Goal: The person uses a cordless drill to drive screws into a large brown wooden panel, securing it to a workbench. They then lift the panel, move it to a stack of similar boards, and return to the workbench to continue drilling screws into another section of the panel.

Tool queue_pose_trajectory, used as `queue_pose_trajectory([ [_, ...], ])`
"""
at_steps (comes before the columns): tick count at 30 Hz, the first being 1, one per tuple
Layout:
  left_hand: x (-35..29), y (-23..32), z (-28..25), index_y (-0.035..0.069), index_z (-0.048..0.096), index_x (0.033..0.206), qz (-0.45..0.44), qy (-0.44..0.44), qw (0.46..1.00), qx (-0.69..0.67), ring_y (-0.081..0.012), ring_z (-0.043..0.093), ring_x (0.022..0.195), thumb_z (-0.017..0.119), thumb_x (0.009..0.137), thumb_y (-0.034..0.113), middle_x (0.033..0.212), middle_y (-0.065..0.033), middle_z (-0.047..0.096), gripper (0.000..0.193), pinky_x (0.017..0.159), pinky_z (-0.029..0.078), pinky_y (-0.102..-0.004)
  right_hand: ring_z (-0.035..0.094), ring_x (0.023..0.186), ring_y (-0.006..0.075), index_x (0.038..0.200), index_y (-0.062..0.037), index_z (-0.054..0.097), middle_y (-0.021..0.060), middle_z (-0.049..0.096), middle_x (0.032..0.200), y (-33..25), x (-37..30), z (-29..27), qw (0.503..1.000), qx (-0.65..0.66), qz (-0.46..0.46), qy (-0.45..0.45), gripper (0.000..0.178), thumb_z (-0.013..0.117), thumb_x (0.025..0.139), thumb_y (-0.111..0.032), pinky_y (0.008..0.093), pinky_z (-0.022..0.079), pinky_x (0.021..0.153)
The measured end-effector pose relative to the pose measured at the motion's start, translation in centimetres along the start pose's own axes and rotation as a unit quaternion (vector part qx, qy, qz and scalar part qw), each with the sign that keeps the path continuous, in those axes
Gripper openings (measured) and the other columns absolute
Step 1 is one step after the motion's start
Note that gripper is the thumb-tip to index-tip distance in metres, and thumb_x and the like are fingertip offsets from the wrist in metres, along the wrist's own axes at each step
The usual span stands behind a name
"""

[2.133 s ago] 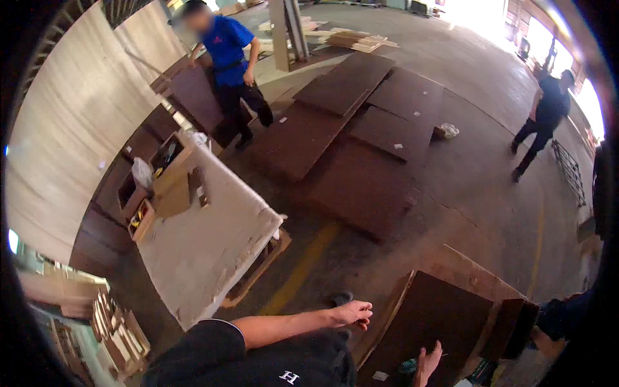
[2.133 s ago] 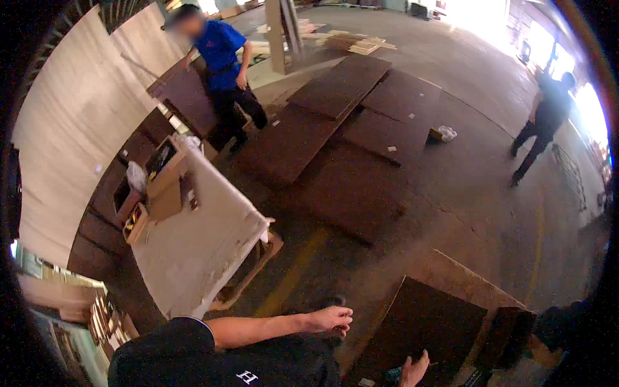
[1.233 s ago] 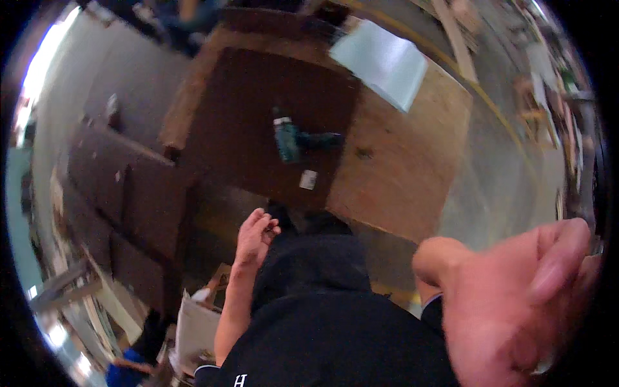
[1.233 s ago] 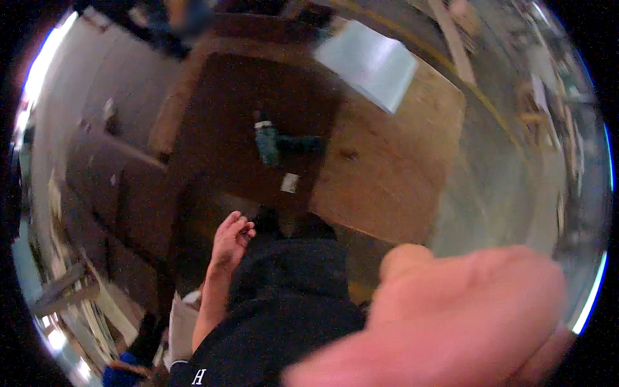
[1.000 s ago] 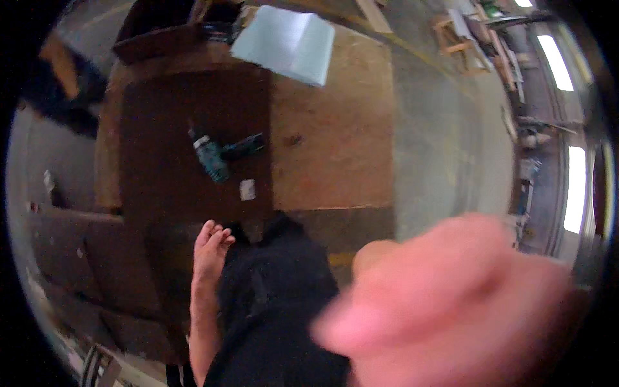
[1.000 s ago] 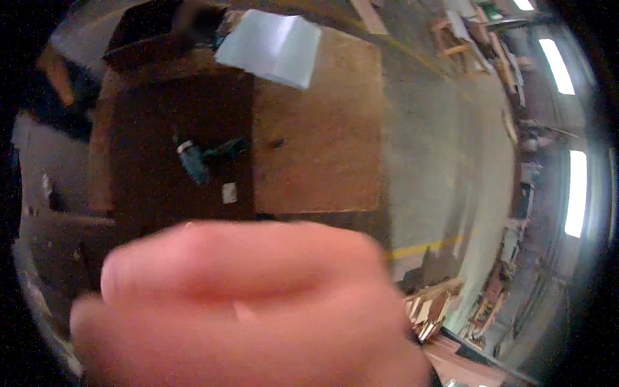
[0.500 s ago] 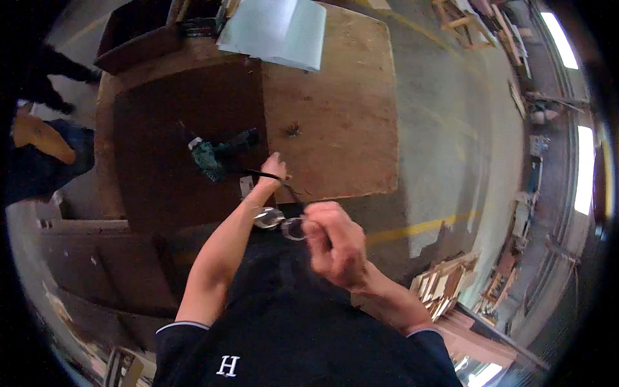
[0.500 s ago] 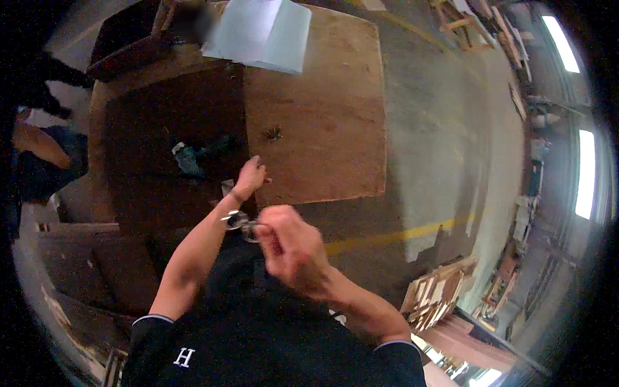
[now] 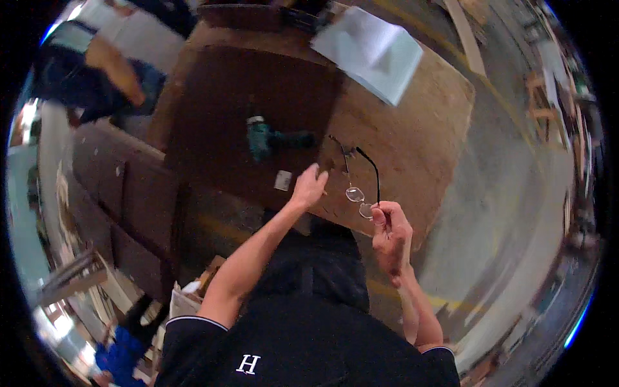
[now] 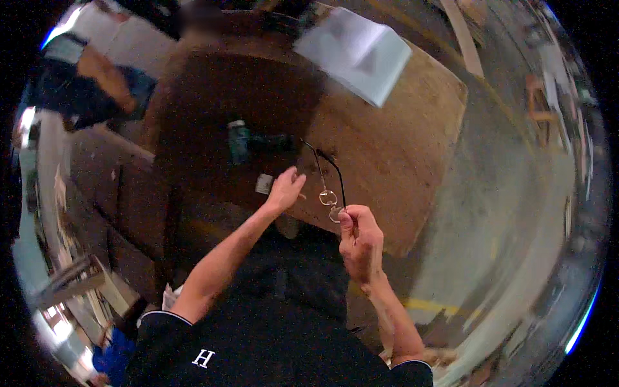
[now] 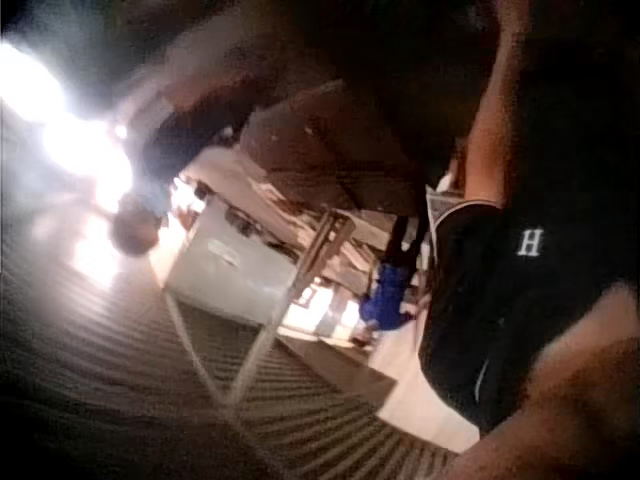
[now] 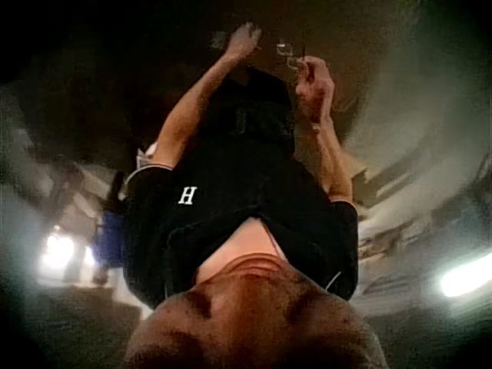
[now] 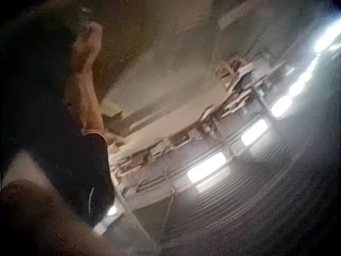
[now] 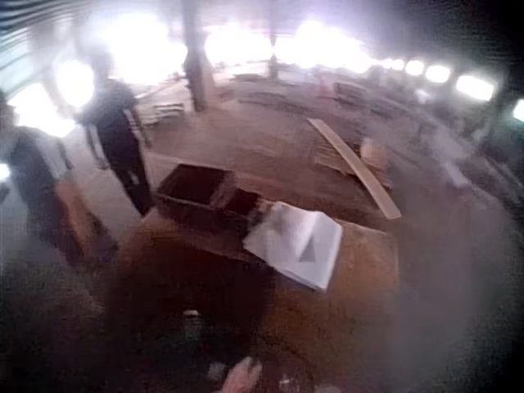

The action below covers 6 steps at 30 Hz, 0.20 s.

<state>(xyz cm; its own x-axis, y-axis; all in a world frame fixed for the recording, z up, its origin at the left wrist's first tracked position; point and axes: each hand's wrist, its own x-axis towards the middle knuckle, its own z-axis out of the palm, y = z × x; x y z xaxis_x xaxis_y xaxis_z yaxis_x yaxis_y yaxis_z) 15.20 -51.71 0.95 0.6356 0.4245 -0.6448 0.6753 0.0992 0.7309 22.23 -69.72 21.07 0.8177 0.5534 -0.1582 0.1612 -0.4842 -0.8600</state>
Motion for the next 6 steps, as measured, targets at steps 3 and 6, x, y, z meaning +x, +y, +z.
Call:
queue_pose_trajectory([
  [3, -5.4, -3.6, -4.4, 0.002, 0.053, 0.103, 0.011, 0.03, 0.982, -0.188, -0.0139, 0.06, 0.077, 0.054, 0.102, 0.025, 0.087, -0.0039, 0.053, 0.023, 0.074, 0.058, -0.0359, 0.059, 0.074, 0.016, 0.099, -0.001, 0.06, 0.0109, 0.065, 0.084, -2.4, 2.9, 2.6, 0.993, -0.015, -0.081, -0.079, 0.01, 0.06, 0.1, -0.011, 0.0303, 0.05, 0.068],
  [6, -12.3, -4.2, -9.8, 0.01, 0.048, 0.092, 0.005, 0.089, 0.925, -0.368, -0.0101, 0.052, 0.075, 0.051, 0.104, 0.022, 0.085, 0.0023, 0.043, 0.017, 0.082, 0.057, -0.0335, 0.06, 0.074, 0.0146, 0.096, -0.001, 0.061, 0.0105, 0.065, 0.083, -6.4, 4.2, 7.0, 0.974, 0.009, -0.106, -0.2, 0.009, 0.061, 0.099, -0.009, 0.0306, 0.05, 0.068],
])
